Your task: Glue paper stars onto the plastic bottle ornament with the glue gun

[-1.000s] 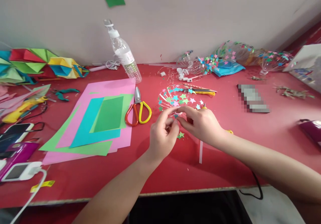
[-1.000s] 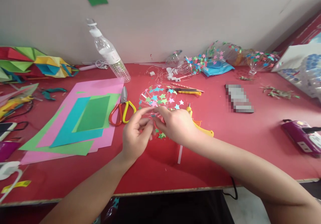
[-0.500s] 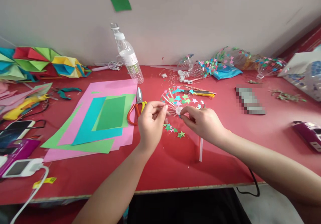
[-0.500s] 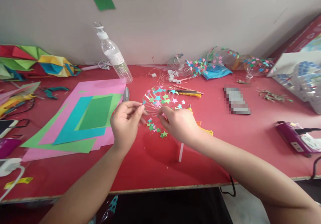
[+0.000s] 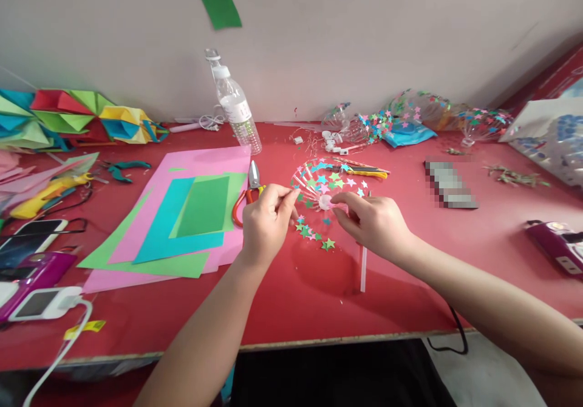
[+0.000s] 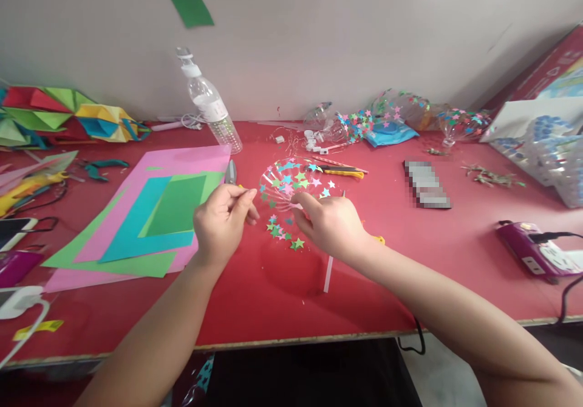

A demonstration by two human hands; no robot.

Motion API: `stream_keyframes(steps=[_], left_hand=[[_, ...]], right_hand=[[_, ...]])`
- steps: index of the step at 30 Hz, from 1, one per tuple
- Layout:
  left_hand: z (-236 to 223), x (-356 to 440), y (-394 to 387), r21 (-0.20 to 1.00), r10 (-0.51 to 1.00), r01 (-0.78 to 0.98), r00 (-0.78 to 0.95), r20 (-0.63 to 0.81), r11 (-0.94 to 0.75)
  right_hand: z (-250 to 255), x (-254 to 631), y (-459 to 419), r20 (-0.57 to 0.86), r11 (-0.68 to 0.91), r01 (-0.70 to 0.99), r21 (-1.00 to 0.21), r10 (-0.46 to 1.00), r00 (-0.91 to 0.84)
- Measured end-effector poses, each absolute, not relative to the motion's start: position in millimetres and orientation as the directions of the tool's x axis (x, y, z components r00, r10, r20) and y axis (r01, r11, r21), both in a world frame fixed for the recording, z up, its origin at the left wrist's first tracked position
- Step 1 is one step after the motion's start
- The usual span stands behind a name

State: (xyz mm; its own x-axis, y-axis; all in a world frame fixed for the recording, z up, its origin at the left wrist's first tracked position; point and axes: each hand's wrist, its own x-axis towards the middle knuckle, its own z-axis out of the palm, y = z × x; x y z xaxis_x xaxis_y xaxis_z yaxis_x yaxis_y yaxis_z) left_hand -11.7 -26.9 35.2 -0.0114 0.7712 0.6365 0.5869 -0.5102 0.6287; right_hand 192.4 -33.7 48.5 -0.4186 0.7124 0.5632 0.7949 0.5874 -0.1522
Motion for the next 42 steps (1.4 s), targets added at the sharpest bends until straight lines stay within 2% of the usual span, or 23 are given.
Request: stream_keyframes(steps=[4,6,8,11,13,18,22,26,29,31,33,35,37,39,42], left_hand=[[42.5,-14.9,-34.8,0.405,0.642,0.700,0.098,0.761,-0.588],[46.7,-17.7,-37.0,0.374,0.615,0.721,0.090,0.784,-0.583],[50.8,-20.9,-36.9,0.442,0.657,0.724,0.020,0.753,-0.529],[54.3,-24.7,-32.8,0.666,0.793,0.633,-0.133,0.594,-0.393],[53.7,-25.9,-28.8,0.768,0.842,0.540,-0.184,0.507,-0.345],[45.2,-26.0,-20.1,0.788,0.851,0.513,-0.188,0.490,-0.341],[35.0,-26.4,-10.2,0.868,0.868,0.386,-0.257,0.426,-0.312],[24.4,-25.2,-0.7,0.935,0.901,0.266,-0.301,0.313,-0.236],[17.9,-23.8,2.6,0.945,0.906,0.253,-0.312,0.285,-0.210],[14.5,-24.4,4.1,0.944,0.907,0.255,-0.309,0.287,-0.211],[12.2,-26.2,5.8,0.945,0.908,0.256,-0.311,0.281,-0.204],[11.5,-28.3,6.9,0.947,0.907,0.259,-0.322,0.271,-0.191],[12.8,-29.1,6.2,0.941,0.901,0.280,-0.331,0.281,-0.190],[15.9,-27.9,2.6,0.924,0.885,0.306,-0.331,0.329,-0.229],[22.5,-23.3,-9.0,0.872,0.856,0.329,-0.254,0.451,-0.362]], right_hand=[[52.5,199.1,-33.1,0.609,0.587,0.785,-0.199,0.702,-0.370],[54.4,203.3,-32.2,0.632,0.586,0.782,-0.214,0.693,-0.346],[55.8,207.9,-30.8,0.643,0.572,0.785,-0.239,0.698,-0.313],[57.0,215.2,-27.5,0.650,0.529,0.796,-0.294,0.721,-0.239],[57.1,220.0,-24.7,0.637,0.497,0.800,-0.336,0.745,-0.195],[51.4,230.4,-20.1,0.615,0.474,0.785,-0.398,0.773,-0.155],[41.5,233.6,-22.1,0.657,0.578,0.760,-0.297,0.701,-0.277],[34.5,228.9,-29.1,0.661,0.709,0.700,-0.080,0.564,-0.495],[33.5,227.3,-32.2,0.674,0.739,0.672,0.043,0.475,-0.565],[35.2,231.2,-31.0,0.689,0.715,0.698,0.043,0.485,-0.539],[38.4,238.1,-28.2,0.681,0.671,0.741,-0.038,0.559,-0.472],[42.3,244.4,-26.5,0.639,0.623,0.769,-0.143,0.651,-0.409],[45.3,246.0,-28.1,0.573,0.630,0.752,-0.197,0.696,-0.433],[45.5,241.5,-33.2,0.476,0.699,0.693,-0.178,0.677,-0.561],[38.2,228.4,-42.2,0.247,0.790,0.605,-0.104,0.610,-0.753]])
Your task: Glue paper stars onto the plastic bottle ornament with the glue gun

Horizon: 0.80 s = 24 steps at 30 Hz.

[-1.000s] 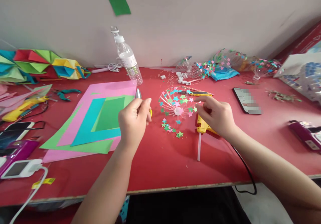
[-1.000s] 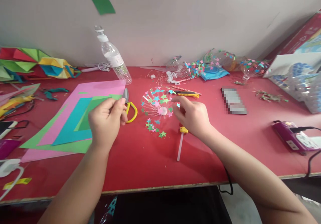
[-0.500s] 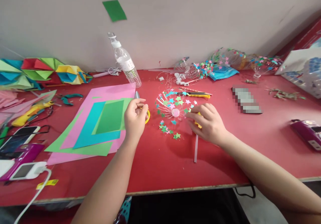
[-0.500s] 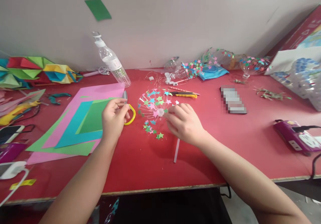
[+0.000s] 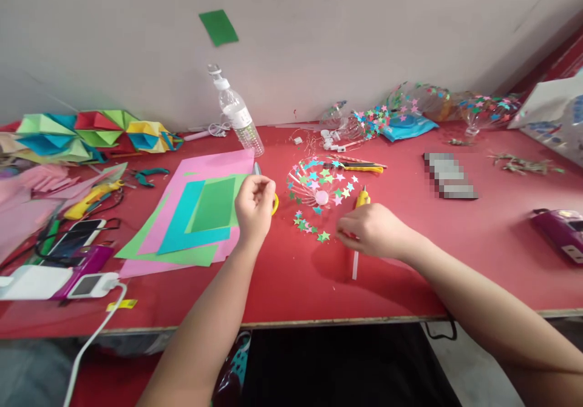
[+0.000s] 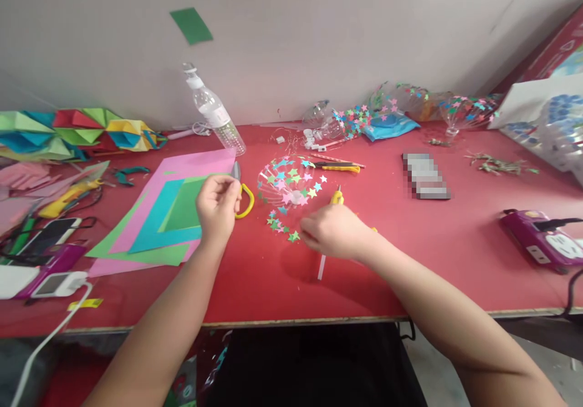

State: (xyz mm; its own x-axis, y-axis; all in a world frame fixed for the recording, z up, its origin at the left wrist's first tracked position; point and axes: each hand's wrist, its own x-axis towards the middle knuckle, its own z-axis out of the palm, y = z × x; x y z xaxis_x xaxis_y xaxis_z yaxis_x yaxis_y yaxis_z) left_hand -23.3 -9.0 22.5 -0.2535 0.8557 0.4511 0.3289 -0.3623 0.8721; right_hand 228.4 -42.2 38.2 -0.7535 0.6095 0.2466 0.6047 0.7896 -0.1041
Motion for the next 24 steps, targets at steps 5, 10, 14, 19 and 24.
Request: stream_keyframes(steps=[5,10,14,19,24], left_hand=[[32.7,-12.2,-35.3,0.591,0.728,0.487,0.153,0.668,-0.644],[42.7,-6.9,-47.8,0.499,0.733,0.554,0.608,0.304,-0.667],[46.9,-18.7,-44.3,0.401,0.800,0.778,0.579,-0.159,-0.483],[39.7,-30.8,-35.1,0.301,0.901,0.877,0.421,-0.103,-0.375],[27.0,-25.8,-28.4,0.367,0.916,0.851,0.400,0.008,-0.375]], right_hand=[[21.3,215.1,-46.3,0.039,0.795,0.607,0.005,0.606,-0.794],[32.9,214.6,-45.8,-0.085,0.726,0.683,0.083,0.688,-0.721],[49.6,231.8,-46.9,-0.140,0.600,0.788,0.136,0.799,-0.585],[53.1,263.8,-48.9,-0.188,0.451,0.870,0.202,0.889,-0.417],[40.5,265.5,-49.6,-0.189,0.408,0.887,0.218,0.909,-0.371]])
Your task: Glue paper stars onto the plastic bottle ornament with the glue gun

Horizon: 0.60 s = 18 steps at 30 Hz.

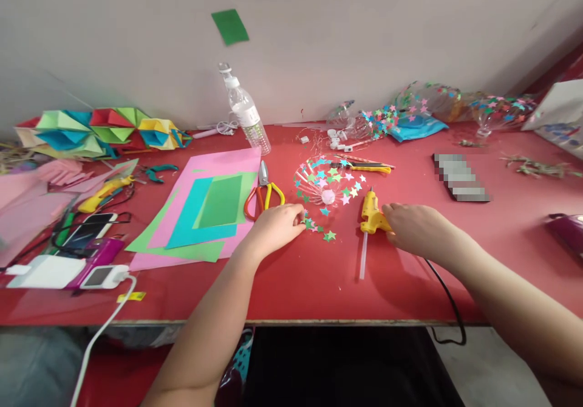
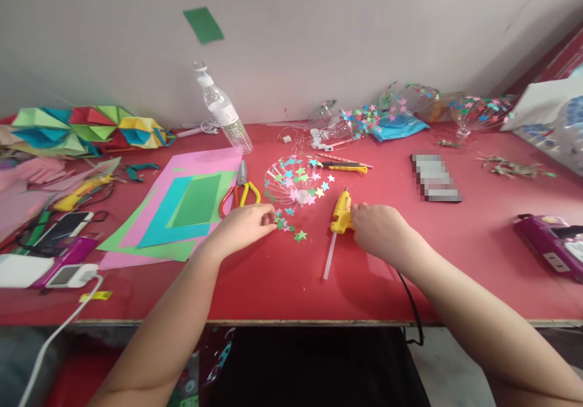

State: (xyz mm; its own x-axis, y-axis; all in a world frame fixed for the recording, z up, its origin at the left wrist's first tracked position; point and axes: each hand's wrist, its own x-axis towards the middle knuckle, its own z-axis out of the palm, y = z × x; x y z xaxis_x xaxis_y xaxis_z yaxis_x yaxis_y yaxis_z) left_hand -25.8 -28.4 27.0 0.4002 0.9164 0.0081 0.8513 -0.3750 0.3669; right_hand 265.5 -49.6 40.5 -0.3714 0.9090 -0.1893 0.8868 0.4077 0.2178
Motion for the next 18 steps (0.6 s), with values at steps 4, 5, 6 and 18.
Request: stream_keyframes(steps=[4,5,6,18], left_hand=[[20.4,-23.3,-24.4,0.416,0.928,0.836,0.370,0.052,-0.357],[19.1,-24.0,-23.0,0.427,0.933,0.836,0.355,0.059,-0.345],[17.8,-25.2,-21.5,0.438,0.939,0.836,0.338,0.062,-0.330],[3.5,-31.0,-11.4,0.517,0.972,0.836,0.231,-0.030,-0.183]], right_hand=[[29.1,261.0,-48.1,-0.155,0.385,0.898,0.214,0.921,-0.358],[27.0,261.1,-47.5,-0.149,0.375,0.904,0.204,0.925,-0.350],[25.3,261.5,-46.9,-0.143,0.366,0.911,0.191,0.928,-0.343],[22.3,256.4,-47.0,-0.044,0.372,0.925,0.073,0.928,-0.370]])
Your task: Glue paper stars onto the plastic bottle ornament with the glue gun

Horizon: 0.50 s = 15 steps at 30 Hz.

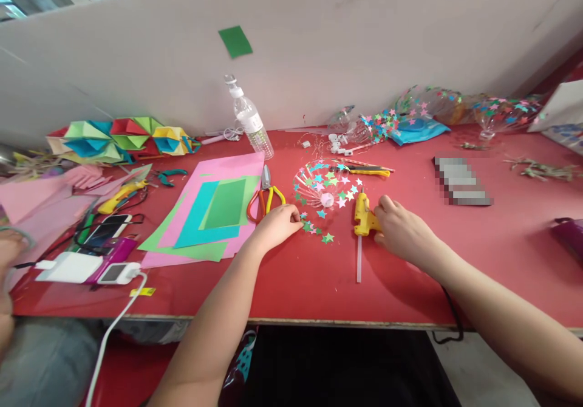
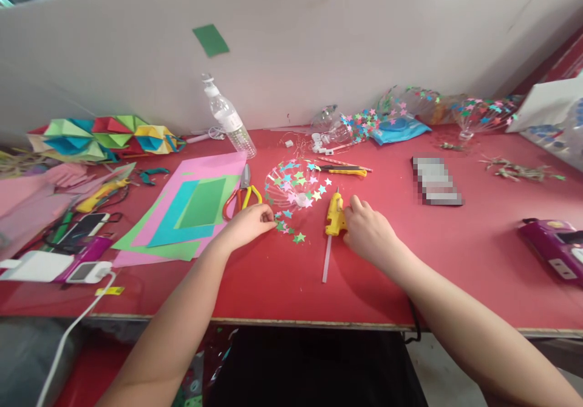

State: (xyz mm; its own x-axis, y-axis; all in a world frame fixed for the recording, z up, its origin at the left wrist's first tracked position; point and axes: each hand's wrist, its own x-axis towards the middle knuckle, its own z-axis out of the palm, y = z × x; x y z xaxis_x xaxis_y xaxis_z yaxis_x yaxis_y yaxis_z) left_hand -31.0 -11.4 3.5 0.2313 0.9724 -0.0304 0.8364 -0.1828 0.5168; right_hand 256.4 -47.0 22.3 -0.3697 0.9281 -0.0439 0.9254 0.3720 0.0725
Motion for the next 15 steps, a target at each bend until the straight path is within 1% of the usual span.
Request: stream_keyframes(steps=[3,5,10,12,13,15], left_hand=[[3.6,-31.4,-11.0,0.557,0.974,0.816,0.222,-0.052,-0.156],[4.8,-31.4,-10.8,0.597,0.973,0.791,0.219,-0.073,-0.134],[12.4,-31.6,-11.6,0.744,0.954,0.666,0.252,-0.164,-0.048],[16.3,-32.6,-12.5,0.791,0.937,0.611,0.285,-0.202,-0.015],[18.0,-33.1,-13.1,0.816,0.922,0.578,0.310,-0.233,0.012],[20.5,-33.2,-14.8,0.861,0.869,0.500,0.380,-0.317,0.095]], right_hand=[[16.4,258.9,-44.2,-0.077,0.400,0.915,0.045,0.915,-0.396],[13.3,259.6,-43.2,-0.090,0.391,0.920,0.034,0.918,-0.387],[14.3,258.5,-43.6,-0.072,0.280,0.960,0.026,0.958,-0.278],[18.3,260.8,-41.2,-0.027,0.218,0.976,0.023,0.976,-0.218],[20.9,263.0,-39.3,0.020,0.189,0.982,0.013,0.982,-0.189],[26.4,268.5,-34.9,0.175,0.162,0.986,-0.045,0.973,-0.152]])
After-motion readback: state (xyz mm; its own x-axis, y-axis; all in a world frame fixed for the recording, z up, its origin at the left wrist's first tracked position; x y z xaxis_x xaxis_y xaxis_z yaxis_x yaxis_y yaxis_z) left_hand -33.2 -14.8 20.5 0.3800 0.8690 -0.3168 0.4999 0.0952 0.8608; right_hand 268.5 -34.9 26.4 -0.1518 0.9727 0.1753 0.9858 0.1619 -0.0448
